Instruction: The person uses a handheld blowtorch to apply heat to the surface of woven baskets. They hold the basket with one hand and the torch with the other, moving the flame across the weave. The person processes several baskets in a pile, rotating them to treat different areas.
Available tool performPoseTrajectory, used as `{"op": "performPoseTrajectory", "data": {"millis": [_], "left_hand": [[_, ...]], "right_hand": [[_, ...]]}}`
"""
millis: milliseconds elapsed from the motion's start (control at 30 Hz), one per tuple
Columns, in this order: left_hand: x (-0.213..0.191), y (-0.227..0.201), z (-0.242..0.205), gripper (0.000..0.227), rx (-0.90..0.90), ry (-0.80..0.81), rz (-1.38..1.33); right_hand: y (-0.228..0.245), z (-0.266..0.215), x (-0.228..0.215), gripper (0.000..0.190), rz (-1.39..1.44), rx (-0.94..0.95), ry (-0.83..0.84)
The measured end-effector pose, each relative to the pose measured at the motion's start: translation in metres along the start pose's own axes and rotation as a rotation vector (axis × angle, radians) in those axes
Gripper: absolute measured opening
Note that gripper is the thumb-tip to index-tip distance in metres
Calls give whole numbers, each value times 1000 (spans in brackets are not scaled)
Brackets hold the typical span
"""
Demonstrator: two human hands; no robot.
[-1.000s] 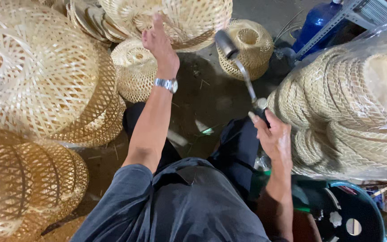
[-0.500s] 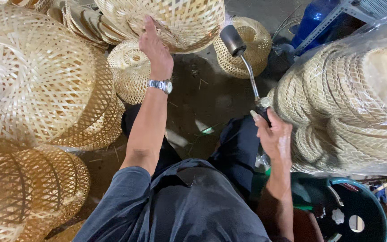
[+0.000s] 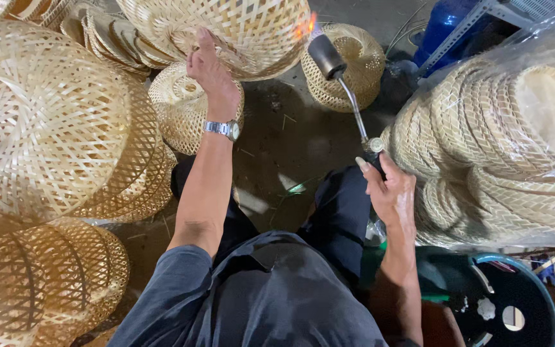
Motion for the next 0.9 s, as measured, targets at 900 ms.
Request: {"op": "performPoseTrajectory", "data": {"millis": [900], "left_hand": [[2, 33, -17, 94, -378, -143, 25]], "right_hand": [[-13, -3, 12, 24, 50, 37, 49]]}}
Point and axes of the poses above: each hand's wrist, its own z-axis towards the middle knuckle, its own x-axis out of the palm, y = z × x, the point moved 9 cm from there along z, towards the middle knuckle, and after that the axes turned 8 degrees about -x, right-handed, at the moved point
